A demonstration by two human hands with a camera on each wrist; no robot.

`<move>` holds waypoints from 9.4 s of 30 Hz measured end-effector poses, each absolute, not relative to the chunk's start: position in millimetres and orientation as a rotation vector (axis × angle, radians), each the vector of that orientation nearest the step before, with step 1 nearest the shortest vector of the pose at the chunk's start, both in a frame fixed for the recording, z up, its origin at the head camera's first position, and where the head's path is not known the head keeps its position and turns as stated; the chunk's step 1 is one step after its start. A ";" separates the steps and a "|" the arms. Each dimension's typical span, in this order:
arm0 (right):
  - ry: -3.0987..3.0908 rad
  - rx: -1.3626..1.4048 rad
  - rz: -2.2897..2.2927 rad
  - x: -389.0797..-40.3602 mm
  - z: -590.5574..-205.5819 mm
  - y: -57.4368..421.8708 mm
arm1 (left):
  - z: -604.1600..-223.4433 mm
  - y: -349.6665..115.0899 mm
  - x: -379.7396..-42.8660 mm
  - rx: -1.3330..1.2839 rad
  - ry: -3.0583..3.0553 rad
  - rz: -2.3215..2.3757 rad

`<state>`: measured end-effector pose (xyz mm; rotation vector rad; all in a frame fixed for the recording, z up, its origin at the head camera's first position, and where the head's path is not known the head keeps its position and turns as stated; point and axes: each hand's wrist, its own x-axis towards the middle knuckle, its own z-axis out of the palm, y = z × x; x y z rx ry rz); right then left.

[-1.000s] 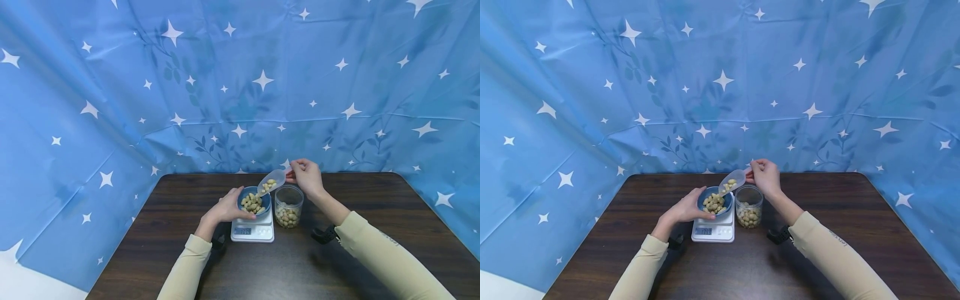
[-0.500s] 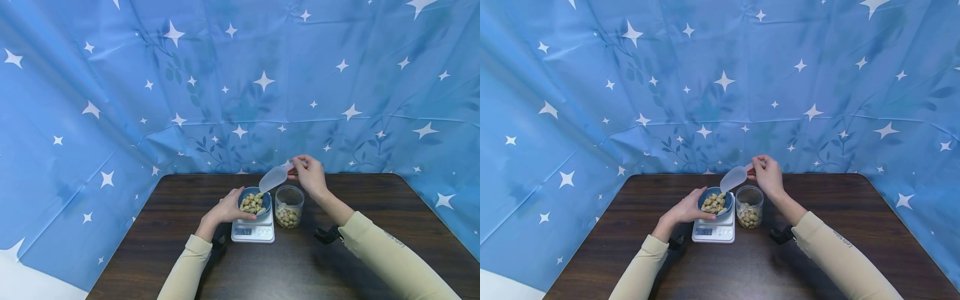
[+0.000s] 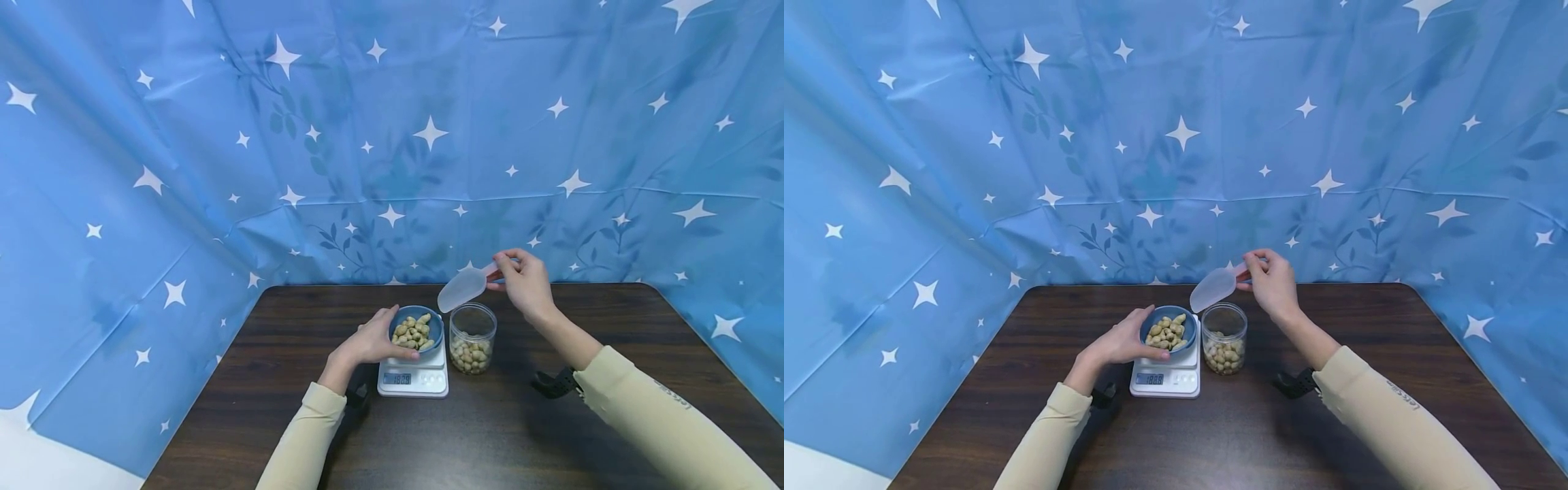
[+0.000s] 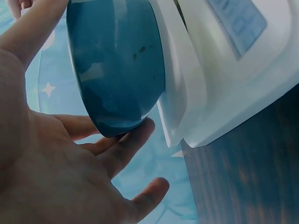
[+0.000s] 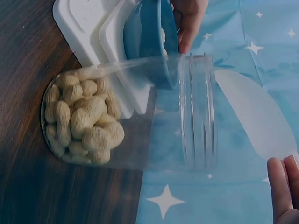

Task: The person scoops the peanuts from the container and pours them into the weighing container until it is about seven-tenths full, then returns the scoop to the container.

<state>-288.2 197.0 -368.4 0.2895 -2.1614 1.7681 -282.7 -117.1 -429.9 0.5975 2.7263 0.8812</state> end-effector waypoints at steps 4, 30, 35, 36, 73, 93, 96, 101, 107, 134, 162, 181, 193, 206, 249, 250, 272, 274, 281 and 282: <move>-2.179 0.292 1.746 -286.9 -367.4 204.2 | -428.3 -113.9 -282.0 0.586 2.756 0.893; -2.383 0.420 1.390 -284.5 -371.3 220.7 | -419.5 -35.7 -266.1 0.837 2.851 1.003; -2.417 0.445 1.273 -283.7 -373.2 213.7 | -419.9 -24.0 -268.0 0.862 2.829 0.992; -2.423 0.453 1.251 -283.5 -373.1 212.4 | -420.0 -22.7 -268.4 0.860 2.827 0.987; -2.631 0.784 0.546 -275.1 -375.9 174.3 | -425.7 -15.0 -273.0 0.845 2.792 0.969; -2.616 0.752 0.831 -283.0 -377.4 178.0 | -422.0 -18.7 -272.7 0.841 2.760 1.001; -2.624 0.734 0.811 -284.6 -377.3 175.4 | -421.4 -19.9 -272.8 0.843 2.750 1.013; -2.628 0.649 0.810 -285.9 -377.7 170.7 | -421.1 -20.7 -273.5 0.854 2.743 1.027; -2.666 0.572 0.928 -286.0 -377.8 167.6 | -421.8 -21.0 -274.8 0.898 2.723 1.046; -2.560 0.257 1.430 -282.1 -364.4 197.5 | -419.2 -17.7 -274.7 0.814 2.754 0.988; -2.479 0.113 1.758 -279.9 -372.4 208.8 | -418.2 -17.0 -272.9 0.751 2.735 0.995; -2.398 0.031 1.911 -283.5 -371.8 232.5 | -417.9 -16.0 -274.7 0.776 2.745 0.969; -2.351 0.017 1.982 -284.7 -380.5 241.6 | -419.1 -16.4 -275.4 0.797 2.761 0.959; -2.413 0.058 1.950 -280.7 -380.9 232.1 | -418.7 -16.8 -275.3 0.805 2.762 0.973; -2.220 -0.090 2.132 -287.4 -389.8 248.4 | -420.4 -32.9 -269.5 0.829 2.739 1.087; -2.212 -0.094 2.133 -286.9 -389.9 248.8 | -419.2 -36.0 -269.2 0.824 2.743 1.095; -1.980 -0.064 2.282 -283.4 -382.5 248.0 | -430.3 -103.9 -276.0 0.591 2.786 1.138; -1.977 -0.062 2.279 -284.3 -382.5 246.3 | -431.8 -107.9 -276.2 0.583 2.779 1.108; -1.990 -0.048 2.246 -287.7 -382.7 236.2 | -435.1 -114.6 -277.6 0.572 2.736 1.020; -1.996 -0.044 2.241 -287.9 -382.6 234.5 | -435.4 -115.0 -277.9 0.568 2.734 1.017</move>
